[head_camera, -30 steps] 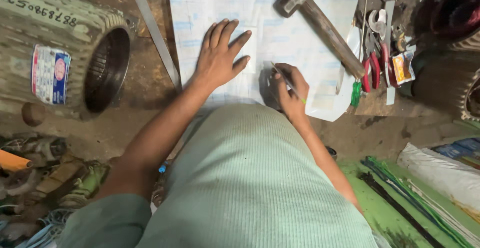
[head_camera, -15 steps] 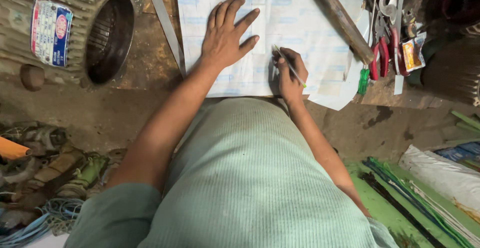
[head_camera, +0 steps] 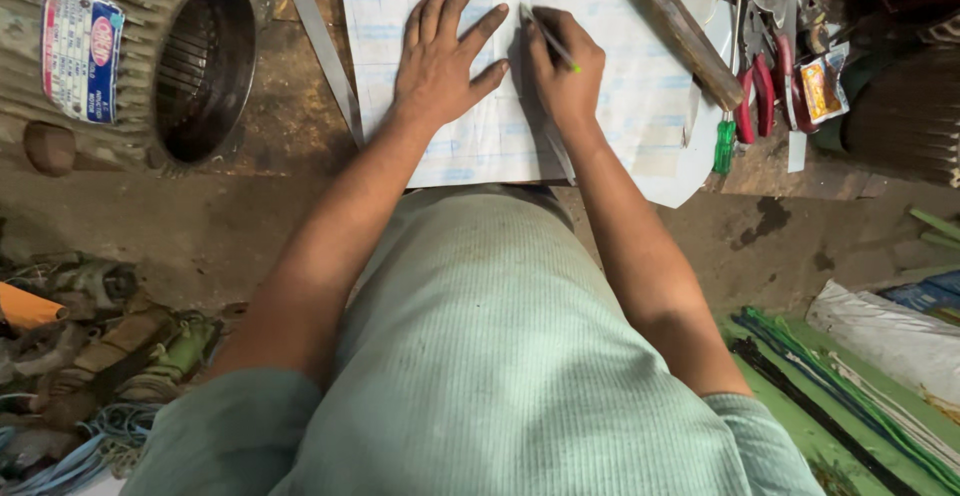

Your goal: The person uses a ruler and a green pen to mark straight lines on a large sheet of white material with blue printed patterns. They then use a hammer to cut along the marked lines, separating the material into strips.

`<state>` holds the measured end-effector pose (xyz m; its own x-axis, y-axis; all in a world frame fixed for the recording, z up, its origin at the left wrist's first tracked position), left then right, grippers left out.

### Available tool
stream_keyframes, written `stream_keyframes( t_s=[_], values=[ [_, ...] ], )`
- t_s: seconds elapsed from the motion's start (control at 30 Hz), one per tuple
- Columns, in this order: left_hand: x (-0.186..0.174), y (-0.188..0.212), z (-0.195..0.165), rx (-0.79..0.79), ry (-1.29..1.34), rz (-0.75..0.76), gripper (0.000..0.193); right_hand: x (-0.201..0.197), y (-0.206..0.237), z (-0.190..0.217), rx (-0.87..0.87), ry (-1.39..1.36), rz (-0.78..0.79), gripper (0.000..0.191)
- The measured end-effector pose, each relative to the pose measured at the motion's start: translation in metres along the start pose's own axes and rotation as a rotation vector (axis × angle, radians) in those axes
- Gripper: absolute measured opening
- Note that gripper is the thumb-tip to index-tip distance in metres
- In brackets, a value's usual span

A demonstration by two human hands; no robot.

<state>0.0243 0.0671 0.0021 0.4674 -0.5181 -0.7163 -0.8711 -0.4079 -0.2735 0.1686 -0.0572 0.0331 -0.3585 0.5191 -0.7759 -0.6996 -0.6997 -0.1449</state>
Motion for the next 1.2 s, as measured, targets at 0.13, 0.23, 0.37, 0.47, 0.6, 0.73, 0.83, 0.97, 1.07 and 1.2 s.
stream_keyframes(
  t_s=[0.13, 0.23, 0.37, 0.47, 0.6, 0.73, 0.83, 0.97, 1.07, 1.2],
  values=[
    [-0.003, 0.0, -0.001, -0.014, -0.011, -0.001, 0.068, -0.002, 0.005, 0.011, -0.19, 0.106, -0.043, 0.014],
    [-0.004, 0.003, 0.001, -0.007, -0.007, -0.004, 0.068, -0.001, 0.005, 0.015, -0.208, 0.134, -0.04, 0.015],
    [-0.001, 0.014, -0.002, 0.019, 0.005, -0.02, 0.066, -0.005, 0.004, 0.017, -0.185, 0.158, -0.021, 0.015],
    [0.003, 0.024, -0.007, 0.036, -0.011, -0.036, 0.063, -0.026, 0.038, 0.017, -0.059, 0.104, 0.108, 0.018],
    [0.01, 0.047, -0.022, 0.059, -0.061, -0.013, 0.06, -0.06, 0.109, 0.019, 0.02, 0.017, 0.122, 0.018],
    [0.026, 0.101, -0.067, -0.014, 0.001, 0.137, 0.064, -0.088, 0.152, 0.01, 0.037, -0.023, 0.165, 0.019],
    [0.037, 0.133, -0.1, -0.055, 0.042, 0.156, 0.063, -0.105, 0.177, -0.001, 0.081, -0.017, 0.197, 0.02],
    [0.049, 0.152, -0.118, -0.061, 0.058, 0.099, 0.063, -0.117, 0.203, -0.016, 0.065, -0.029, 0.158, 0.021],
    [0.056, 0.163, -0.121, -0.04, 0.04, 0.069, 0.064, -0.12, 0.219, -0.022, -0.002, -0.027, 0.115, 0.02],
    [0.063, 0.184, -0.127, -0.018, 0.029, 0.044, 0.064, -0.119, 0.237, -0.022, -0.016, -0.023, 0.105, 0.019]
  ],
)
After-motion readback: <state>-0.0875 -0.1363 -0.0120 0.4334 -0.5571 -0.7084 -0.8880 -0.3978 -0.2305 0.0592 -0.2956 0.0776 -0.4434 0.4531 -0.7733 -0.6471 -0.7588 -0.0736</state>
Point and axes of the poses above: each hand's wrist, its own y-axis away from the middle knuckle, its own x-axis out of the palm, z = x × y, the point moved 2 cm from there along -y, towards the middle knuckle, and after that the axes turned 14 degrees about y, right-handed, at the moved point
